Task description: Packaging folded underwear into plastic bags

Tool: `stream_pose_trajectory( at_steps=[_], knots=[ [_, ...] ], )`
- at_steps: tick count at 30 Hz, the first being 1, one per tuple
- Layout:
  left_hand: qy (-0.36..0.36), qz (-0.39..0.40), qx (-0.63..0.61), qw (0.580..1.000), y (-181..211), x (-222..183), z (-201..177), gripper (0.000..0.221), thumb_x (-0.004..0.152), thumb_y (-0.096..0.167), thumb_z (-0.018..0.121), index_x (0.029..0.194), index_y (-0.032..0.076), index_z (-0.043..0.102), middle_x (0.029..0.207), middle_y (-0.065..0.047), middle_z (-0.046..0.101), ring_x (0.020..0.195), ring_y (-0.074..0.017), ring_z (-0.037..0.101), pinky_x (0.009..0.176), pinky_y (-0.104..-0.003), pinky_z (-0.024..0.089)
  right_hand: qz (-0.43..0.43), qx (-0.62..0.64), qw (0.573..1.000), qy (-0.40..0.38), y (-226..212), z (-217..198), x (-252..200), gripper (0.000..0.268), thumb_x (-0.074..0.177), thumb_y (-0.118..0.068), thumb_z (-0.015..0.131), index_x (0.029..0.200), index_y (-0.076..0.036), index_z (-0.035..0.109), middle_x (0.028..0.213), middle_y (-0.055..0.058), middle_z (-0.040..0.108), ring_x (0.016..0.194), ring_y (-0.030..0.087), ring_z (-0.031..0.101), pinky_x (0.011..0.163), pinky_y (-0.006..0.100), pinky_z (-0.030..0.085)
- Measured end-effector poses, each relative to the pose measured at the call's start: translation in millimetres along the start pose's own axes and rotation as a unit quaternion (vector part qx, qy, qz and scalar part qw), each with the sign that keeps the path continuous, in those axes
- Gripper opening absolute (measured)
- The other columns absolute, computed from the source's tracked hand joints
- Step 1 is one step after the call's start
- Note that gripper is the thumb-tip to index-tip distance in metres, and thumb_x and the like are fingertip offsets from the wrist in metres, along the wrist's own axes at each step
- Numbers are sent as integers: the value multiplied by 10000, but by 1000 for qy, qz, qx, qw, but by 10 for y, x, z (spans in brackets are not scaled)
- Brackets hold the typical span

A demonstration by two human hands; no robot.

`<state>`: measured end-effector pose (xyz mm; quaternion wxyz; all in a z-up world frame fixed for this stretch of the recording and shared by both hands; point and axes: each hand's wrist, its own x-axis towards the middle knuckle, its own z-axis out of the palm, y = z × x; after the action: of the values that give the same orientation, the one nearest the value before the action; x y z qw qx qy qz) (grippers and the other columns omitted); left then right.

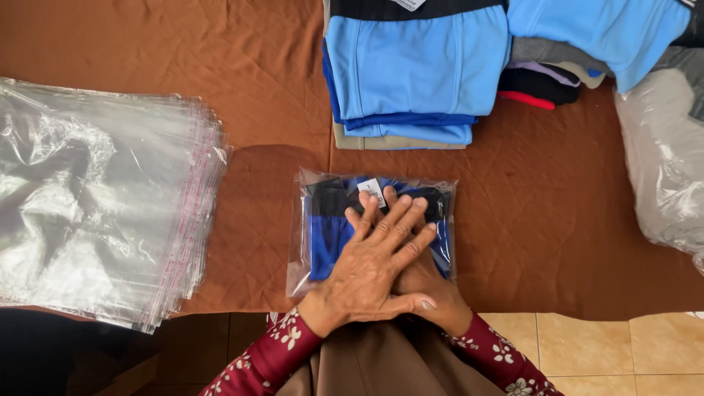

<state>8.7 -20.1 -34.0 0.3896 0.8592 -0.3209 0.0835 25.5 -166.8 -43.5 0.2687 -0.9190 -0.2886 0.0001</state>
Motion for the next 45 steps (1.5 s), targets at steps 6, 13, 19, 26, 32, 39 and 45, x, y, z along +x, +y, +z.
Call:
stream_pose_trajectory(
  at_steps=[6, 13, 19, 26, 32, 39, 45],
  knots=[
    [-1, -109, 211, 971, -281, -142, -461, 885, 973, 690, 417, 1558, 26, 378, 1677, -211, 240, 1556, -397, 189, 1258, -619, 47, 26, -92, 995, 12, -41, -253, -48, 695, 1012, -461, 524, 1591, -118, 348, 1706, 152, 145, 1561, 392, 53, 1195, 630, 15],
    [-87, -195, 261, 942, -507, -372, -365, 964, 951, 800, 297, 1592, 79, 313, 1698, -175, 162, 1569, -363, 98, 1259, -610, -34, 72, -166, 983, -38, 171, -131, -266, 747, 1012, -608, 401, 1606, -163, 319, 1681, 194, 207, 1543, 440, 114, 1187, 666, 15],
    [-108, -222, 217, 944, -550, -343, -378, 943, 960, 787, 332, 1604, 99, 285, 1709, -152, 121, 1574, -340, 54, 1257, -587, -71, 77, -146, 986, -36, 223, -79, -245, 763, 1012, -632, 380, 1618, -179, 283, 1694, 172, 170, 1555, 404, 82, 1200, 630, -18],
    [-102, -213, 203, 950, -560, -383, -393, 941, 961, 776, 346, 1608, 96, 268, 1709, -154, 113, 1572, -349, 45, 1229, -638, -76, 68, -99, 992, -28, 278, -116, -266, 744, 1006, -582, 438, 1608, -163, 315, 1700, 160, 166, 1551, 402, 87, 1192, 639, -20],
    [-100, -204, 219, 949, -474, -511, -591, 959, 951, 773, 366, 1608, 80, 268, 1711, -167, 113, 1575, -368, 35, 1208, -667, -85, 91, -56, 994, -36, 356, -377, -374, 781, 997, -531, 484, 1618, -111, 265, 1713, 159, 90, 1557, 384, 48, 1189, 626, -32],
    [-135, -227, 252, 931, -624, -612, -539, 943, 950, 803, 318, 1623, 148, 239, 1726, -92, 70, 1576, -340, -14, 1199, -682, -119, 107, -126, 985, -50, 421, -313, -386, 791, 1008, -576, 446, 1610, -91, 279, 1699, 173, 168, 1547, 400, 122, 1189, 654, -16],
    [-141, -236, 249, 929, -563, -563, -596, 927, 944, 800, 337, 1605, 153, 282, 1720, -89, 112, 1574, -360, -3, 1193, -704, -111, 110, -103, 988, -43, 446, -357, -378, 775, 964, -541, 551, 1590, -131, 346, 1683, 133, 247, 1530, 404, 182, 1168, 691, 34]
  ],
)
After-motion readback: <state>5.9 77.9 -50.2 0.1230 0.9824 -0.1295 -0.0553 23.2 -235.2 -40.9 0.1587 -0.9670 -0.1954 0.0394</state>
